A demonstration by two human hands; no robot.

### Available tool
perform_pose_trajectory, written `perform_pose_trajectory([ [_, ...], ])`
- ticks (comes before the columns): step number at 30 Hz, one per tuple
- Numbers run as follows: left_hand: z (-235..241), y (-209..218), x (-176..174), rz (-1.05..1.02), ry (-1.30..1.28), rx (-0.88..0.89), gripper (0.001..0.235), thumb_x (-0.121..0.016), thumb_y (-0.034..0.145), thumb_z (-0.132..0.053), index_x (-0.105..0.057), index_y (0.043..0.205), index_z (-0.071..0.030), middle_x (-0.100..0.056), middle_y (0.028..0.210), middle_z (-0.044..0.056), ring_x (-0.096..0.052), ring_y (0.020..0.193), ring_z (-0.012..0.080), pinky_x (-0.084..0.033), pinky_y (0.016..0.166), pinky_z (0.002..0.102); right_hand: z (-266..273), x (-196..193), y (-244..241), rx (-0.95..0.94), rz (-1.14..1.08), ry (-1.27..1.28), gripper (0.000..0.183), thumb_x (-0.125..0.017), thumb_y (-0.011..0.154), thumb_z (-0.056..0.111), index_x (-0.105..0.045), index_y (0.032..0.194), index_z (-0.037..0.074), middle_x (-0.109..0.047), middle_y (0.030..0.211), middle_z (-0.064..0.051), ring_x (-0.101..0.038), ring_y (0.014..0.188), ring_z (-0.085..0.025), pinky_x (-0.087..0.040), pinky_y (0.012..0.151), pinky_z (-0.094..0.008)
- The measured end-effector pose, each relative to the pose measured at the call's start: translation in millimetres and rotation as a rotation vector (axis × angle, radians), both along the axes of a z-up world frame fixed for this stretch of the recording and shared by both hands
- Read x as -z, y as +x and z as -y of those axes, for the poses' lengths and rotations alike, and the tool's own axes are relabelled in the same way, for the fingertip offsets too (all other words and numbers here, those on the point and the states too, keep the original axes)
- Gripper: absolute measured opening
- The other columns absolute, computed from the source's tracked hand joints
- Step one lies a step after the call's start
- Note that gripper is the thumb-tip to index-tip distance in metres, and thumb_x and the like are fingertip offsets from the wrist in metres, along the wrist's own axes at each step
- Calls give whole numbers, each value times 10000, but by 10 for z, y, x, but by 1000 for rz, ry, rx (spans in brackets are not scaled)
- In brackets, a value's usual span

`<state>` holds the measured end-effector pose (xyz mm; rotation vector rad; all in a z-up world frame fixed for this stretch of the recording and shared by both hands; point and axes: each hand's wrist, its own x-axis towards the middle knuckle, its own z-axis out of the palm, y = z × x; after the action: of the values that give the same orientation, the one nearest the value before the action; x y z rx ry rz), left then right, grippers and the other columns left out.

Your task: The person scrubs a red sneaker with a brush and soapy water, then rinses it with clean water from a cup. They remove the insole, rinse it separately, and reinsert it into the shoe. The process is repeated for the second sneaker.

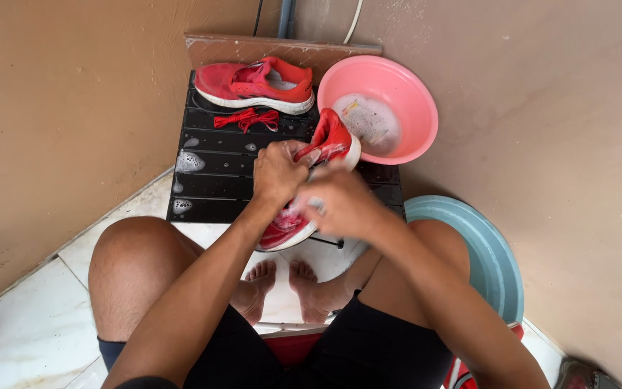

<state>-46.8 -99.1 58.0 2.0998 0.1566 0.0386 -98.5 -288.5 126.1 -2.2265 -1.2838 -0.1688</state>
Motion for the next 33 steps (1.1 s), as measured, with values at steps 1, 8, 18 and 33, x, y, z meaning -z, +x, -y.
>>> perform_pose_trajectory([
  [1, 0, -33, -63, 2, 0, 0, 215, -880, 1020, -394, -985, 1194, -326, -930, 970, 78, -894, 1126, 428, -704, 981, 618, 5, 33, -4, 0, 2, 0, 75, -903, 916, 168, -838, 940, 199, -776, 827, -167, -767, 855, -476, -580, 829, -568],
  [8, -37, -174, -193, -35, -57, -12, 192, -882, 1023, -372, -978, 1186, -337, -934, 1001, 112, -878, 1171, 454, -702, 1015, 616, 273, -107, 240, 157, 272, -169, 132, -867, 922, 120, -784, 863, 204, -719, 723, -85, -718, 818, -385, -500, 851, -517],
  [18, -33, 30, 216, -19, 33, 93, 205, -870, 1028, -308, -985, 1195, -331, -953, 1044, 68, -905, 1134, 451, -725, 1005, 598, 343, 230, 506, 143, 229, -243, 85, -878, 991, 237, -804, 967, 204, -760, 832, -85, -740, 872, -358, -505, 900, -518],
  [33, -620, 720, 1346, -259, 71, 117, 273, -888, 976, -378, -984, 1231, -372, -932, 1223, 136, -855, 1309, 404, -694, 1139, 563, -423, 1352, 777, 224, 210, -284, 100, -890, 935, 295, -832, 867, 250, -810, 782, -7, -800, 904, -323, -538, 896, -536],
])
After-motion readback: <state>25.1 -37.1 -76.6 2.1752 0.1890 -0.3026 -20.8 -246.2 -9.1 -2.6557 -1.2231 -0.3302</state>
